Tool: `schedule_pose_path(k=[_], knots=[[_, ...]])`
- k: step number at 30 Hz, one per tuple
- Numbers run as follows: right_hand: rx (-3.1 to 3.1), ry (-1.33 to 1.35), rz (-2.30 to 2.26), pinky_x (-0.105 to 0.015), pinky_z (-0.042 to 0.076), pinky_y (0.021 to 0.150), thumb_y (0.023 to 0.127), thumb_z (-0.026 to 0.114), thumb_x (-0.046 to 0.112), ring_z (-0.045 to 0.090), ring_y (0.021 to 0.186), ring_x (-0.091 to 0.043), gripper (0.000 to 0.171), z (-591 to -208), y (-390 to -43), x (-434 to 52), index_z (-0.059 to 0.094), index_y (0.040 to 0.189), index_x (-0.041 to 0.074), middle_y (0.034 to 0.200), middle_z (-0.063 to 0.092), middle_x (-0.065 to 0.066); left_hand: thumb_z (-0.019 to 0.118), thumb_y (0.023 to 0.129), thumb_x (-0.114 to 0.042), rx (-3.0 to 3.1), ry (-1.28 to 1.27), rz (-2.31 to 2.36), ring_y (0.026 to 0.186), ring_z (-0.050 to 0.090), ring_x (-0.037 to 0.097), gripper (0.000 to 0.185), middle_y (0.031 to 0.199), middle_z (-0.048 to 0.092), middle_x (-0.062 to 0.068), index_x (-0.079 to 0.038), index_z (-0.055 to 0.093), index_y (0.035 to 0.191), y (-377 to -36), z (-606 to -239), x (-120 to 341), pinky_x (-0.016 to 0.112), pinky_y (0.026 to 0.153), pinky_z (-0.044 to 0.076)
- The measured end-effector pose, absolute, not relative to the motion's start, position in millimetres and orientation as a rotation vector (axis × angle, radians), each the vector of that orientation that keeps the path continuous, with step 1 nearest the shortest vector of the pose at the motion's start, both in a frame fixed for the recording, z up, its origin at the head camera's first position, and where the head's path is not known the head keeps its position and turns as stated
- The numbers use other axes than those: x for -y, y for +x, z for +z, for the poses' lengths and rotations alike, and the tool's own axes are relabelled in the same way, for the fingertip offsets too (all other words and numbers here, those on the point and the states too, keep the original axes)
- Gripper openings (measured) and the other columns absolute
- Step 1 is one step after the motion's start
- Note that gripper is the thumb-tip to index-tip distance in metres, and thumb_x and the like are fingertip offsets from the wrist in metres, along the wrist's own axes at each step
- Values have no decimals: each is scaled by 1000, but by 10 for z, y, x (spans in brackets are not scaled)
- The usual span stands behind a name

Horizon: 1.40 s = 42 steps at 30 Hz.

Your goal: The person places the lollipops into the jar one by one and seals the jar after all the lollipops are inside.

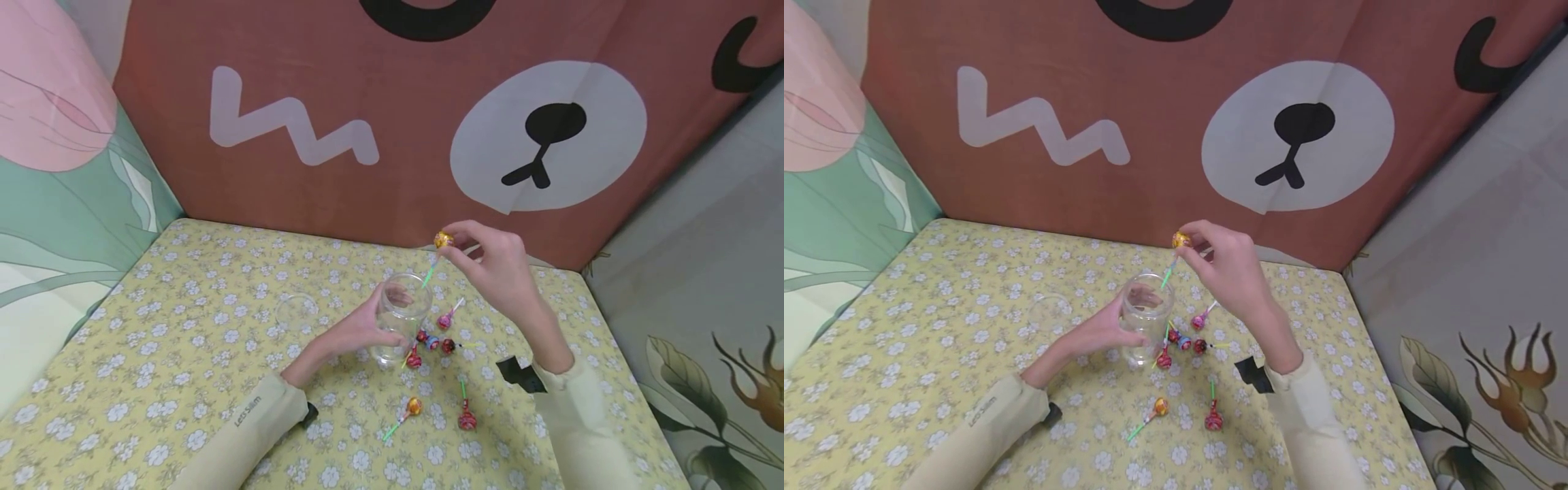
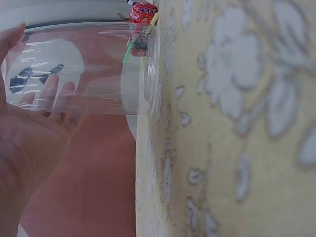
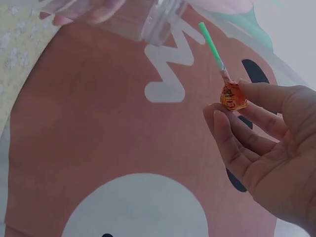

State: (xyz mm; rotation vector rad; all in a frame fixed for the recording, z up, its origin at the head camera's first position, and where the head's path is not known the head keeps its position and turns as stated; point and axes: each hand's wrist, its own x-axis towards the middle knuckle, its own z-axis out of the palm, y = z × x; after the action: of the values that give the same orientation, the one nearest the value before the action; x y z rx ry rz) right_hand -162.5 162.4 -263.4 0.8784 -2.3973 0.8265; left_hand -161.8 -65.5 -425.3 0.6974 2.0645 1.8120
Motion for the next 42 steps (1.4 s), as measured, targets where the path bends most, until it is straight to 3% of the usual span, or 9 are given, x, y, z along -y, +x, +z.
schedule_pose_path(k=[4,11,19,28,35,42], knots=[[2398,934,824,-40,60,67,88,82,4,72,81,-20,24,-2678,-1619,-1572,73,110,1,91,76,-8,87,80,-14,-2057,709,1818,137,46,24,93,147,49,4,-18,30,154,-1623,-4260,654,53,112,42],[2416,996,811,-39,61,66,88,81,4,72,82,-21,23,-2744,-1613,-1489,73,110,1,93,76,-8,85,82,-15,-2046,731,1819,138,45,26,92,148,48,8,-8,29,155,-1625,-4257,658,56,114,38],[2441,1013,807,-38,61,67,89,80,4,72,81,-20,21,-2783,-1612,-1439,73,109,2,93,75,-7,85,82,-15,-2065,716,1802,138,45,25,90,149,45,7,-20,30,154,-1620,-4263,667,55,114,37],[2435,1042,775,-32,60,65,89,81,5,72,78,-18,20,-2839,-1611,-1405,73,107,1,90,76,-7,86,82,-17,-2074,689,1797,138,44,27,91,150,44,9,-22,30,154,-1614,-4264,677,57,113,37],[2437,1056,815,-34,61,68,90,79,4,74,83,-21,20,-2874,-1602,-1394,72,108,-1,93,77,-9,86,82,-19,-2059,685,1809,136,47,23,90,145,50,1,-24,32,153,-1601,-4258,679,53,111,40],[2461,1063,805,-34,61,70,90,79,3,74,88,-23,20,-2895,-1587,-1380,73,109,-1,96,76,-9,85,83,-20,-2068,698,1804,136,47,24,86,144,50,1,-23,32,152,-1600,-4266,678,55,109,42]])
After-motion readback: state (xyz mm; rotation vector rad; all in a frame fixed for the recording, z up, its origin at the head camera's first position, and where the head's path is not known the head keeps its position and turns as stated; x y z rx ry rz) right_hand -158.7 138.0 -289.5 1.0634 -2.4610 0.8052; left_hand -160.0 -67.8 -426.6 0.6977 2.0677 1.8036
